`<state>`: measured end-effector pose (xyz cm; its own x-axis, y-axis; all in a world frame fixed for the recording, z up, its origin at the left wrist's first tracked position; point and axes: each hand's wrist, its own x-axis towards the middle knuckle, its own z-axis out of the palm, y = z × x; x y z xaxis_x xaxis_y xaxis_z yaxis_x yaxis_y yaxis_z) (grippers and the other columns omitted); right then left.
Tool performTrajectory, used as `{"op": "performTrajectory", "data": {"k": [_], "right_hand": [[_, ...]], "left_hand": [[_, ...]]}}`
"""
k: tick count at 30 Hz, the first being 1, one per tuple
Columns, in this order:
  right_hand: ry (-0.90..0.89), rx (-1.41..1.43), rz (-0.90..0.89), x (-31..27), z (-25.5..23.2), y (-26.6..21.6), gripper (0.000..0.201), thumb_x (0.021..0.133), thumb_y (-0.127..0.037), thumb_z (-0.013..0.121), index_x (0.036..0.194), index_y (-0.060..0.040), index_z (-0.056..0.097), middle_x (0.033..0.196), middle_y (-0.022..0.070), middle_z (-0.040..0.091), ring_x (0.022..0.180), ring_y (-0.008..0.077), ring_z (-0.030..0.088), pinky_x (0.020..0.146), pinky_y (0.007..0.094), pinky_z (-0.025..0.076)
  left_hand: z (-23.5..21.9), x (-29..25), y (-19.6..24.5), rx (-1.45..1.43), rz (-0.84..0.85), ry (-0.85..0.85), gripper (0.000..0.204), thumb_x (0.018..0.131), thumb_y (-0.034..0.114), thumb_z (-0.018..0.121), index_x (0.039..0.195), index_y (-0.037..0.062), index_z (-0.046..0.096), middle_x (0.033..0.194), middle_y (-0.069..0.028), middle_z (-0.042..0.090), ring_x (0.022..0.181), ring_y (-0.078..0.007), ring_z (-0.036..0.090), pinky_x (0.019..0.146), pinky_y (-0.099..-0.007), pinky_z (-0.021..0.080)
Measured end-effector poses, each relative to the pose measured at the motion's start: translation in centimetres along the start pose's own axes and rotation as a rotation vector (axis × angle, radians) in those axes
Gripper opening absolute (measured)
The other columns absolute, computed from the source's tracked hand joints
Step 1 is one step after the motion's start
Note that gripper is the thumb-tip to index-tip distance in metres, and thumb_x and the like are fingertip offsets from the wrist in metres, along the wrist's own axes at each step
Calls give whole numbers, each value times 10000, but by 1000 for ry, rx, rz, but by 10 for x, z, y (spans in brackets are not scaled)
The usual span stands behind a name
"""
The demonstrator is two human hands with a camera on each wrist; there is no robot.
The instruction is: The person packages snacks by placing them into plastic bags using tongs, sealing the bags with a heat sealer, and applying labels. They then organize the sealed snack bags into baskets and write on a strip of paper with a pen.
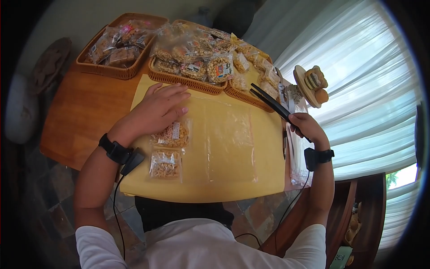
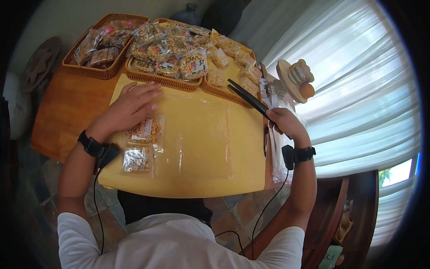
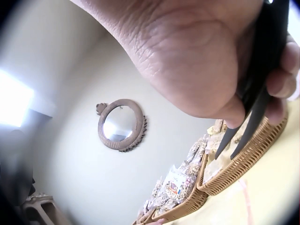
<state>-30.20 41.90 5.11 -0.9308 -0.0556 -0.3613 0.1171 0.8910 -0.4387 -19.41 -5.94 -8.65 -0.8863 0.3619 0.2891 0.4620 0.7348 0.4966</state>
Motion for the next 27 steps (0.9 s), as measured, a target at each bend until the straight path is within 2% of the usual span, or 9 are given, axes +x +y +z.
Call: {"op": "performTrajectory", "data": {"k": [3,7,10,12,16,20,22,27], "right_hand": [[-34,-137,15,14,-13,-27,366,1113,-351,605,994,-39,754,677,-6,633,486,77,484,466,253,391],[-81,-153,25,20,-20,-53,392,1115,-360,593,981,-35,766,658,-16,619,485,66,481,462,244,385],[-162,-18,40,29,-21,-53,402,1115,-346,591,964,-11,754,706,-3,651,504,71,497,469,264,377],[-282,142,25,37,-20,-42,425,1133,-375,571,1024,-11,763,692,-26,623,498,35,485,451,212,378],[-277,281,-32,45,-11,-17,389,1134,-363,585,1150,0,725,734,-9,639,506,46,506,454,206,399],[-215,375,-30,41,-1,-8,362,1129,-344,600,1138,-6,730,740,-3,645,507,53,514,462,203,407],[-178,481,-42,38,3,-7,318,1100,-324,654,980,-36,712,735,7,663,530,67,547,474,229,419],[-127,274,-52,28,15,-15,332,1086,-350,677,953,-47,704,717,-3,656,530,75,556,479,242,429]], "left_hand": [[-2,-1,-5,-32,-32,36,492,1123,369,540,1502,65,618,1605,-159,548,1547,-306,433,1305,-530,193],[0,0,-8,-16,-18,52,497,1116,380,557,1488,59,627,1595,-164,557,1532,-312,451,1301,-520,211],[-3,0,-6,-15,-16,62,502,1113,390,561,1478,53,634,1596,-169,555,1529,-314,454,1301,-514,216],[-4,-1,-6,-19,-23,62,504,1112,394,563,1474,50,637,1597,-172,553,1529,-315,454,1301,-513,217],[-3,-1,-7,-18,-17,68,506,1111,398,565,1468,48,641,1603,-169,548,1533,-315,448,1301,-513,219],[-4,-1,-5,-31,-15,75,506,1109,399,569,1466,48,642,1605,-167,548,1536,-313,443,1302,-517,217],[-4,-1,-6,-31,-13,77,506,1109,398,571,1466,47,642,1606,-167,546,1537,-313,443,1302,-516,217],[-5,0,-5,-35,-26,70,504,1109,395,575,1465,45,643,1611,-168,542,1539,-311,442,1302,-512,215]]}}
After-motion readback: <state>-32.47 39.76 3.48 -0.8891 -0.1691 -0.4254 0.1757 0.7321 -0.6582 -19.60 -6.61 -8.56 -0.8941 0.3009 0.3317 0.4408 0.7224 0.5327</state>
